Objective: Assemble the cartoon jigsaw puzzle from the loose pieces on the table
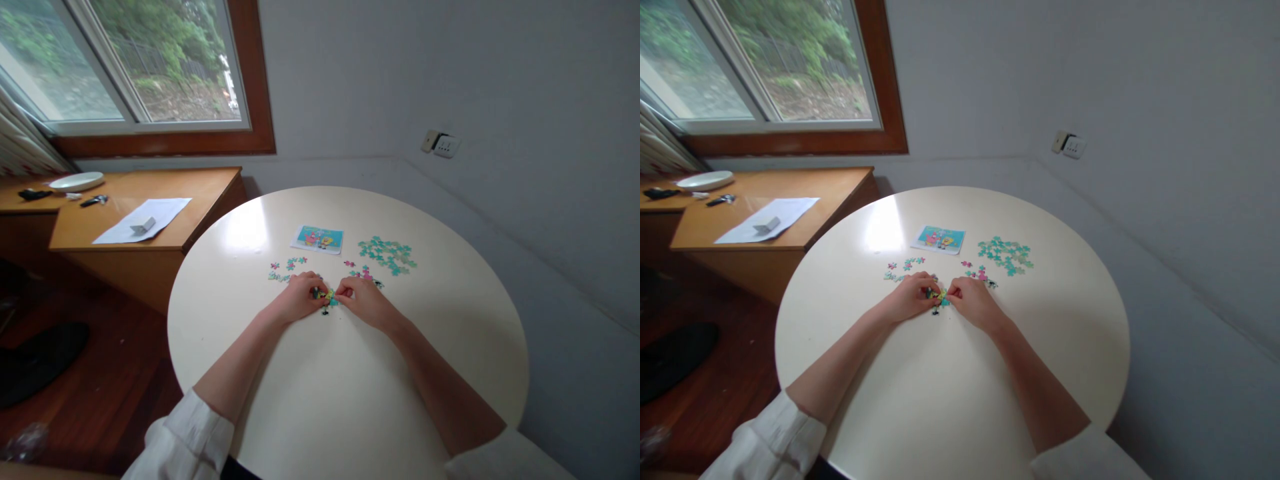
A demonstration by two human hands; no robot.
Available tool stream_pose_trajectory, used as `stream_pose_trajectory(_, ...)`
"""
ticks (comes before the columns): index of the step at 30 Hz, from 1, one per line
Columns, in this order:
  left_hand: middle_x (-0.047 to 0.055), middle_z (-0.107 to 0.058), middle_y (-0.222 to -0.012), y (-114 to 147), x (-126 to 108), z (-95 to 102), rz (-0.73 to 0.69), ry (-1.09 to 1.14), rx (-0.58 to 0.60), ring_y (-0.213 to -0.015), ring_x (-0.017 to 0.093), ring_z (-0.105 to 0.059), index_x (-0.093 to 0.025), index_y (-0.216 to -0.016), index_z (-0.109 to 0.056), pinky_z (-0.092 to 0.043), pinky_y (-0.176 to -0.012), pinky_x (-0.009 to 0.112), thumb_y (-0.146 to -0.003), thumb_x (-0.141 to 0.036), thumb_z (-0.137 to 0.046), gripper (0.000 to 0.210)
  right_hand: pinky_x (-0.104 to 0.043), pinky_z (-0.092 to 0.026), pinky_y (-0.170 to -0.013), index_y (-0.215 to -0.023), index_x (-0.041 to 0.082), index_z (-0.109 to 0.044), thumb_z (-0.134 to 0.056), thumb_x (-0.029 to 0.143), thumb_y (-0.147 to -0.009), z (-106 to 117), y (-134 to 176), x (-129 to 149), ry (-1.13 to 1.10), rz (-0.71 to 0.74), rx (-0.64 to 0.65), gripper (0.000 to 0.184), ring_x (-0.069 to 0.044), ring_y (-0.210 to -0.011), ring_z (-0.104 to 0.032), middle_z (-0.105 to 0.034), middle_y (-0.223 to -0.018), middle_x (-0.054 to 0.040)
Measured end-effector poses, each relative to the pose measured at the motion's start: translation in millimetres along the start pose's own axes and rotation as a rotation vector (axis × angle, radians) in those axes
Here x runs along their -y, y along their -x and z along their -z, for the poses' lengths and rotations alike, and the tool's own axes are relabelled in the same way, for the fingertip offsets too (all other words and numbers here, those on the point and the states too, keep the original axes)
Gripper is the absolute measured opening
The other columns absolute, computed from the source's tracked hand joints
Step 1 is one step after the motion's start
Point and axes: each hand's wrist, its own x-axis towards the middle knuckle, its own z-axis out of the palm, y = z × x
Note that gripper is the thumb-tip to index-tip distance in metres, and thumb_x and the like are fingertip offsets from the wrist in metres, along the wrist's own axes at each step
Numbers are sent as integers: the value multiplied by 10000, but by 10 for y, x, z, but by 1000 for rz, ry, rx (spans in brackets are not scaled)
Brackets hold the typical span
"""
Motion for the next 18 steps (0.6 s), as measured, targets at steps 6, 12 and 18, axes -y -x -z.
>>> stream_pose_trajectory(6,18,-577,-769,-1,-9,4,10,-7,0,-664,117,-520,-186,-743,-649,-399,-637,230,-672,-230,-627,86,-223,-383,-612,-627,159,-596,-591,128,-697,-2,2,2,31,7,0,77,-122,-641,-541,-605,-661,-13)
stream_pose_trajectory(12,16,-577,-775,-5,2,-4,7,-12,3,-676,117,-525,-188,-749,-650,-400,-647,228,-673,-231,-626,90,-222,-369,-610,-616,156,-599,-597,136,-698,-17,-10,0,72,12,-3,84,-124,-650,-529,-599,-666,-17)
stream_pose_trajectory(18,14,-578,-778,-4,-15,-4,22,-8,-3,-686,117,-527,-188,-748,-647,-401,-655,227,-674,-228,-624,88,-232,-373,-633,-623,161,-603,-579,144,-712,61,-9,16,78,18,-54,94,-130,-658,-534,-617,-662,-21)
